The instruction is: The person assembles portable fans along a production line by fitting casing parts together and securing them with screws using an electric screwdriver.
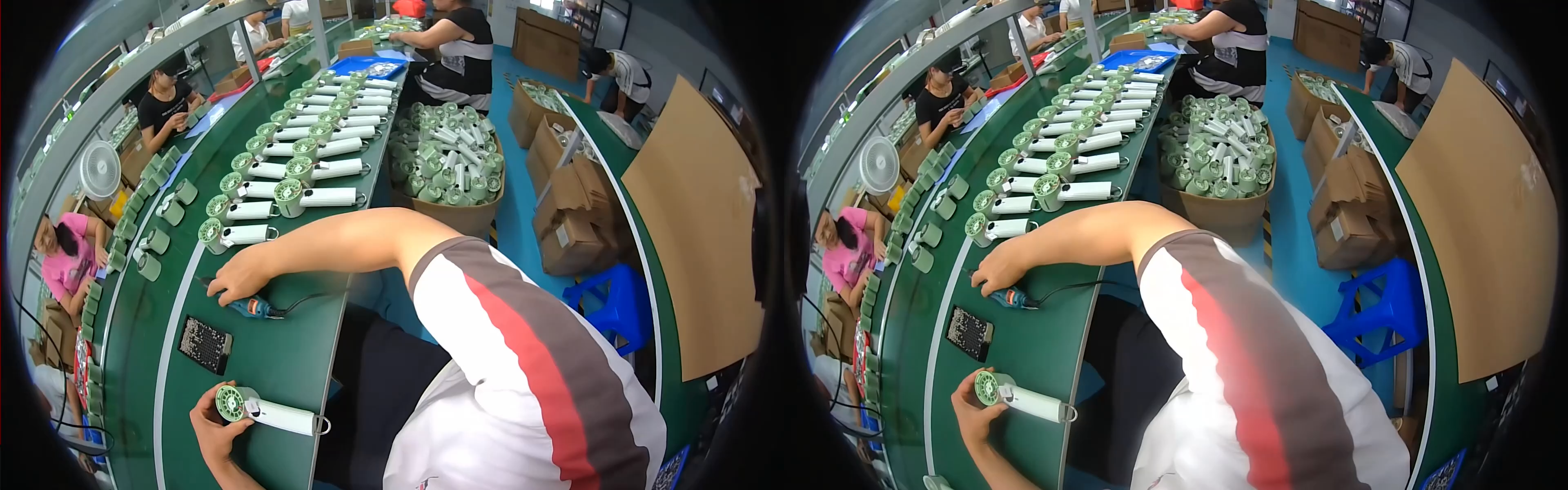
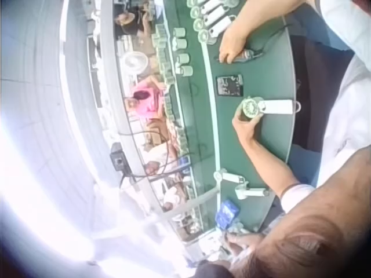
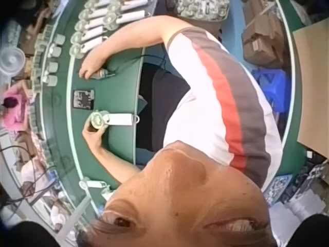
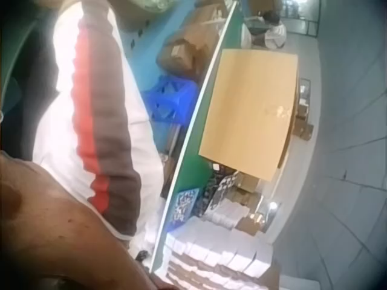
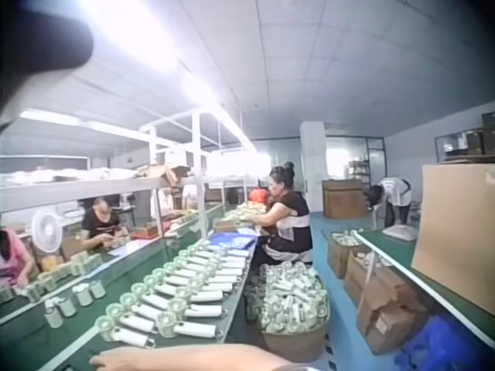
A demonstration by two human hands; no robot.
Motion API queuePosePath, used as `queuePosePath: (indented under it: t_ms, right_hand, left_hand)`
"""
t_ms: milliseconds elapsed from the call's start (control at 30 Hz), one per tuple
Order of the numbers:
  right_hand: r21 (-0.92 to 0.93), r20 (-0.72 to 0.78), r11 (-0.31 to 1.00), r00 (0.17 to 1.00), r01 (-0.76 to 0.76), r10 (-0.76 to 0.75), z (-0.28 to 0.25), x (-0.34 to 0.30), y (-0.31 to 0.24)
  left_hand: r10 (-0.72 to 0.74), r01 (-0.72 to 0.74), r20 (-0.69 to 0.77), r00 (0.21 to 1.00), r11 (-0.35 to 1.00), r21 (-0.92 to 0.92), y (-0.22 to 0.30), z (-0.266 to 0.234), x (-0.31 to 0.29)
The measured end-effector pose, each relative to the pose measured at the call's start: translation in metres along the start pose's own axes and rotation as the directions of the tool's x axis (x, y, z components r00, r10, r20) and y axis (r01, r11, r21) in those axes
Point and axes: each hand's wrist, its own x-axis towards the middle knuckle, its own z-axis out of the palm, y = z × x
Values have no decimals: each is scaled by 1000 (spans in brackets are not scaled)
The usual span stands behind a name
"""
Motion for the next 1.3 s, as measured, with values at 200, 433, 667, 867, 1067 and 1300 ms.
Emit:
queuePosePath:
  t_ms: [200, 433, 667, 867, 1067, 1300]
  right_hand:
    - [-19, -201, 996, 975, 90, -92, 31, 30, -6]
    - [111, -594, 982, 782, -154, 190, -20, 7, -32]
    - [573, -314, 791, 835, -213, 452, -96, -4, -222]
    - [523, -357, 807, 790, -273, 498, -76, -8, -207]
    - [486, -466, 848, 759, -210, 455, -87, -10, -198]
    - [502, -473, 844, 758, -187, 449, -89, -14, -200]
  left_hand:
    - [-11, 12, -20, 1000, 1000, 26, -4, -3, -8]
    - [72, -74, 17, 997, 968, 241, -7, -7, 0]
    - [-65, 76, -139, 988, 994, 76, 2, 0, -4]
    - [-18, -12, -292, 956, 995, -101, -3, 7, -8]
    - [394, -349, -210, 895, 910, 223, 14, 14, -19]
    - [430, -362, -234, 872, 888, 283, 14, 18, -20]
